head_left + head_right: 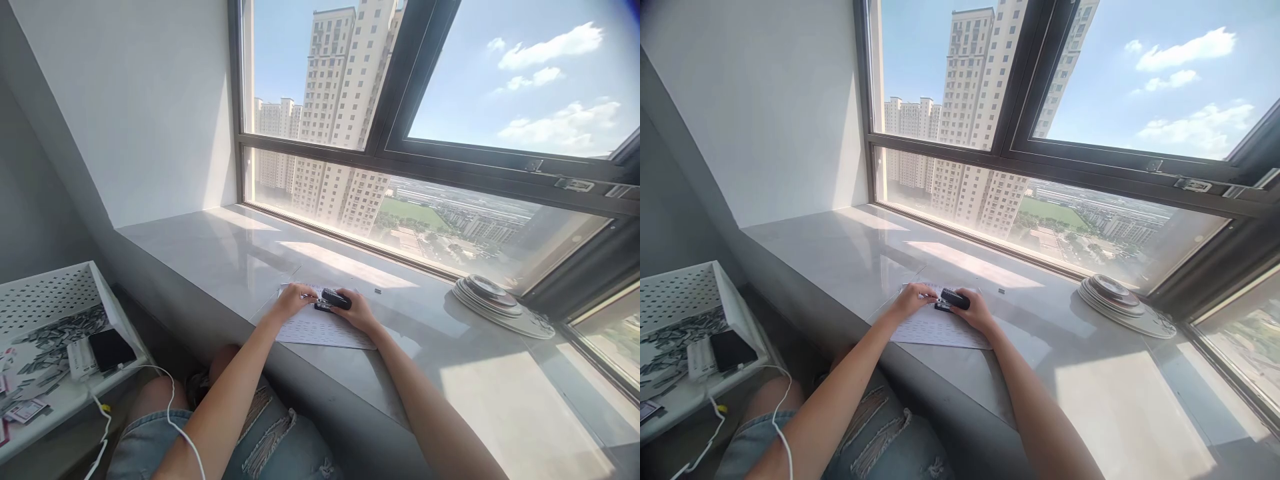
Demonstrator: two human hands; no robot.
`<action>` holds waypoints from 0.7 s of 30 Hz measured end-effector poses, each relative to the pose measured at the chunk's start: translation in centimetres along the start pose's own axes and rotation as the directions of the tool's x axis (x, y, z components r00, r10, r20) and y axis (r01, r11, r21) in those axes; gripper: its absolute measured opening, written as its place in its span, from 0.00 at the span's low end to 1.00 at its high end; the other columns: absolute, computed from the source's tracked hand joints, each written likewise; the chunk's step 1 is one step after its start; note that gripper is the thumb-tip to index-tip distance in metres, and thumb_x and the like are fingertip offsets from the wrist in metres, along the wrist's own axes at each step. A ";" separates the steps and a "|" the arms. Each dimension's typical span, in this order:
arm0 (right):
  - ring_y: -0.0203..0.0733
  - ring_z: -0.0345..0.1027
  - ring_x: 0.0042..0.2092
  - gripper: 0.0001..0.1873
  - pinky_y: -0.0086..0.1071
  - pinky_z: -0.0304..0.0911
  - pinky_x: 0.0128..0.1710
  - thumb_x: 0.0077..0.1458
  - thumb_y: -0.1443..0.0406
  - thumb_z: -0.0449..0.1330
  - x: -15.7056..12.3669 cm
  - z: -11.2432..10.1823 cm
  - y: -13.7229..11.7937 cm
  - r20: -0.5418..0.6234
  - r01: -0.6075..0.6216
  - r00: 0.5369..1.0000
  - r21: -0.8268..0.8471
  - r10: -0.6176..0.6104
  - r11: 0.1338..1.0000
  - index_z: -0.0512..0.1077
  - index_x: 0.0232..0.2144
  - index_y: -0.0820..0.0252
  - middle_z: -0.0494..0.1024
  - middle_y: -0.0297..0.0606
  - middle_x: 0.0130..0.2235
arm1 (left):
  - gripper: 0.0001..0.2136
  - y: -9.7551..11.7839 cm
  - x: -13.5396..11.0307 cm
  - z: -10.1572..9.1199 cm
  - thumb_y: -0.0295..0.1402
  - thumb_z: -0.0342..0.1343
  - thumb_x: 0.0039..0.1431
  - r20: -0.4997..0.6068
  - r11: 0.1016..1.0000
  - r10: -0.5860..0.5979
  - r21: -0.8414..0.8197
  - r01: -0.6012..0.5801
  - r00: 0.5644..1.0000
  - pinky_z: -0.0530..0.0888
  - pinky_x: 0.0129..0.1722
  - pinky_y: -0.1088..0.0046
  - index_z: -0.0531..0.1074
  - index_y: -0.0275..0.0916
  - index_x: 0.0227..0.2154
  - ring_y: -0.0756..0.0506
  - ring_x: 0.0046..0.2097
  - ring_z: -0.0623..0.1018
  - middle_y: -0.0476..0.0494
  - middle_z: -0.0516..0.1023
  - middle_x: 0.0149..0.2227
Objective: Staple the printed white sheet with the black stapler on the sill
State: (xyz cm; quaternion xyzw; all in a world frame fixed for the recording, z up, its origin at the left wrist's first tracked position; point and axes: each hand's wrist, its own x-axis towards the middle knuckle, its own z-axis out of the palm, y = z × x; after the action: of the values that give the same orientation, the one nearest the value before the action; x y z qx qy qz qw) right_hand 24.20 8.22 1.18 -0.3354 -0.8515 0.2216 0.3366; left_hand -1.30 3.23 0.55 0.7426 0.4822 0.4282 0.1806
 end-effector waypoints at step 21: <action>0.52 0.76 0.44 0.21 0.40 0.69 0.45 0.52 0.55 0.69 0.1 0.2 0.5 -0.005 0.009 1.000 0.049 -0.008 0.999 0.79 0.47 0.56 0.84 0.38 0.44 | 0.13 0.4 -2.2 -1.7 0.31 0.63 0.60 -0.100 0.973 -0.034 0.222 0.055 0.994 0.74 0.54 0.55 0.81 0.47 0.48 0.37 0.51 0.80 0.43 0.85 0.45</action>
State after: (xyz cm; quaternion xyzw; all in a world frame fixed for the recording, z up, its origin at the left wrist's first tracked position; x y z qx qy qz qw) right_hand 24.19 8.61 0.86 -0.3241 -0.8465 0.2399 0.3477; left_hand -2.84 0.92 0.76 0.7258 0.5522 0.4020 0.0817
